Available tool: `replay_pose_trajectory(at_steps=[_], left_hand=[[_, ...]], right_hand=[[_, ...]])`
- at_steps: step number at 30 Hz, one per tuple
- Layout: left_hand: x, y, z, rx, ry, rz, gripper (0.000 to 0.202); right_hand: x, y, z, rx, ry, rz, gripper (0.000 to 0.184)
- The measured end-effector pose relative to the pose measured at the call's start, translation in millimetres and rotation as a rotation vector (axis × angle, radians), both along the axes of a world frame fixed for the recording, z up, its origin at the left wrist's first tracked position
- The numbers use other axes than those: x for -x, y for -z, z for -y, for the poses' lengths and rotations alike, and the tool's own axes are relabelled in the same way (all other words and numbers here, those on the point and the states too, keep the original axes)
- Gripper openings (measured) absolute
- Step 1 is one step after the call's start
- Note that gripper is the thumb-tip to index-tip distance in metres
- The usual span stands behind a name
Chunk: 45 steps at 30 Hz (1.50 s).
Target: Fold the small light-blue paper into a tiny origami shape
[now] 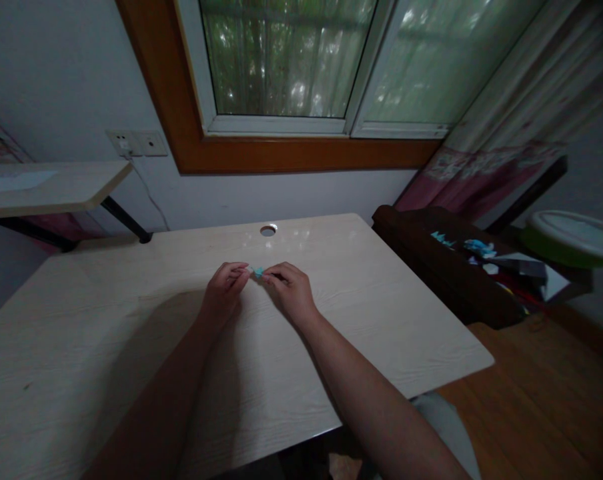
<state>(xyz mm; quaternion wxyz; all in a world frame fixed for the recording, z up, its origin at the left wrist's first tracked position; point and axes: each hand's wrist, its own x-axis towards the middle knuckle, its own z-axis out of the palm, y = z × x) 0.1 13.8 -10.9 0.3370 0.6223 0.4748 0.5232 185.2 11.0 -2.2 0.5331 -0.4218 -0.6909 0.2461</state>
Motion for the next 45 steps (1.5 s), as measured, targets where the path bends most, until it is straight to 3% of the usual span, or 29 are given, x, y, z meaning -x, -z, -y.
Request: replay_pose_trajectory(at_steps=[10, 18, 34, 39, 45], left_hand=[[-1.1, -3.6, 2.9, 0.081, 0.114, 0.154, 0.036], [-0.9, -5.2, 2.4, 0.083, 0.123, 0.188, 0.039], [-0.5, 4.0, -2.9, 0.041, -0.007, 0.139, 0.031], [1.3, 6.1, -1.3, 0.029, 0.046, 0.074, 0.028], [1.1, -0.7, 3.5, 0.055, 0.153, 0.160, 0.021]], right_hand=[[1.2, 1.3, -0.6, -0.082, -0.087, 0.039, 0.011], [1.6, 3.6, -1.3, -0.061, -0.130, 0.053, 0.018], [5.6, -1.0, 3.5, 0.010, -0.120, 0.032, 0.023], [4.4, -1.6, 3.2, 0.026, -0.144, 0.026, 0.014], [3.5, 2.2, 1.1, 0.062, -0.162, -0.072, 0.016]])
